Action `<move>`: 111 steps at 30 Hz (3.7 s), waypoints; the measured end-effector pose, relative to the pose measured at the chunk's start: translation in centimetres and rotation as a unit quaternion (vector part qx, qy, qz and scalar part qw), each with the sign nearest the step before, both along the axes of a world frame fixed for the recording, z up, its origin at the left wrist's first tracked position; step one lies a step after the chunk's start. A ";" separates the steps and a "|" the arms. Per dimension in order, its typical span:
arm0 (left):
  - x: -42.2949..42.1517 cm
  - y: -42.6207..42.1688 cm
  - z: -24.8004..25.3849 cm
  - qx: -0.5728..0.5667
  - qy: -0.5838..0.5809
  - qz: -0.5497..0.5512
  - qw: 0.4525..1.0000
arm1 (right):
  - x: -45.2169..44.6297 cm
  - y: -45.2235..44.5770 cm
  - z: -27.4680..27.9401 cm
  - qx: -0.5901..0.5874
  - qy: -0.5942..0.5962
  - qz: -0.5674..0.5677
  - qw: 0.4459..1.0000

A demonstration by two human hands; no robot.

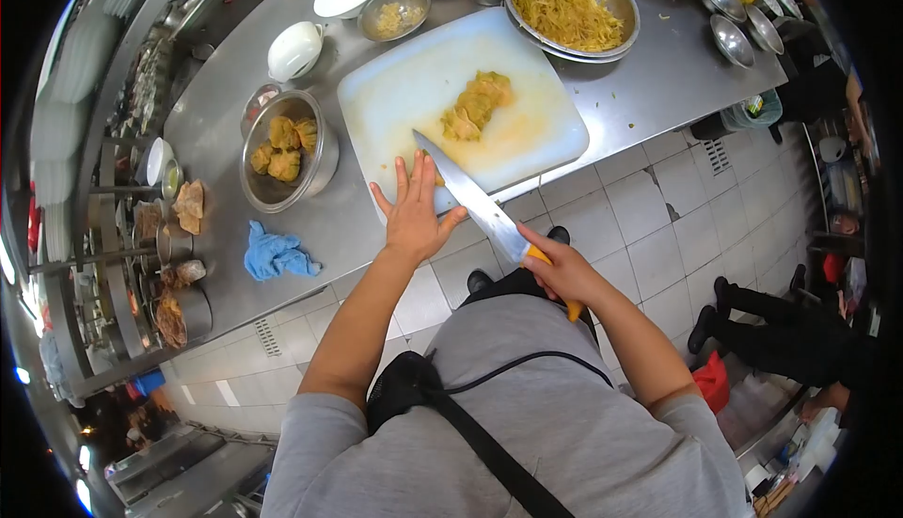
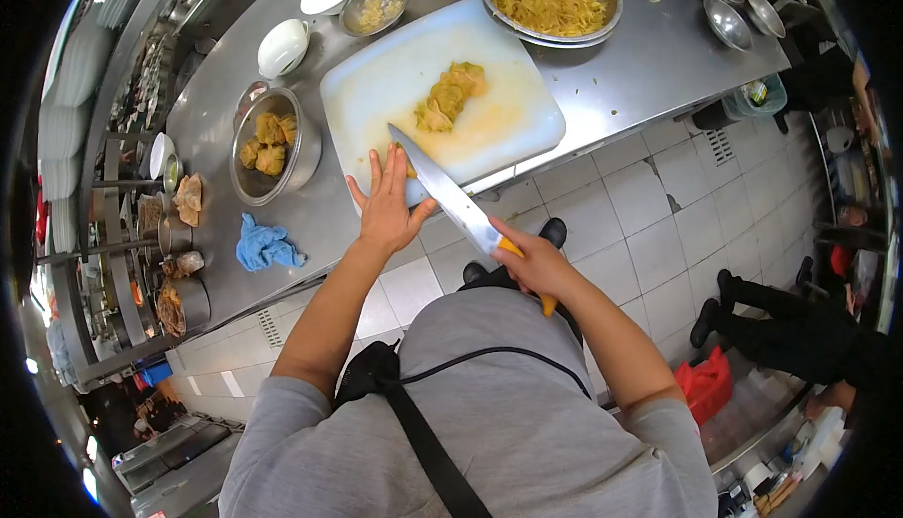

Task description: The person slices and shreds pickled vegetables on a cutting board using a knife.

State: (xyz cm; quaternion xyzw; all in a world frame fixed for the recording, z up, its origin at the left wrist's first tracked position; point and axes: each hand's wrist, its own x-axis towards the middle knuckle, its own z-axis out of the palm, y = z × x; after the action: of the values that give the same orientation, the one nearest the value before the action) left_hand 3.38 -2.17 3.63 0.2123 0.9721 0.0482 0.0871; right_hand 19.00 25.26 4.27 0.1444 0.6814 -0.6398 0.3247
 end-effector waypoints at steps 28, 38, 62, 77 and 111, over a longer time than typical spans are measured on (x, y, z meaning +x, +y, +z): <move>-4.3 -1.7 1.6 -0.050 0.009 0.059 0.997 | 1.4 -4.5 1.2 0.174 0.210 0.059 0.960; -7.1 -3.3 3.5 0.216 0.056 -0.053 0.973 | 6.9 4.4 6.1 0.243 0.196 0.100 0.945; -8.3 2.9 6.2 0.276 -0.184 -0.022 0.943 | 11.6 6.2 -1.1 0.326 0.273 -0.150 0.893; -8.3 5.7 -0.1 0.249 0.091 -0.016 0.964 | 11.3 6.2 2.7 0.324 0.113 -0.111 0.933; -5.5 7.2 0.7 0.133 0.037 -0.119 0.983 | 12.6 2.4 0.8 0.366 0.122 -0.133 0.913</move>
State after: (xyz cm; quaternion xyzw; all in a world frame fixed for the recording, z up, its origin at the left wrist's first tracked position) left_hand -2.09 5.00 4.31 0.3373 0.9276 0.1581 0.0268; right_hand 31.63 27.66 5.08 0.2632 0.8768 -0.3952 0.0757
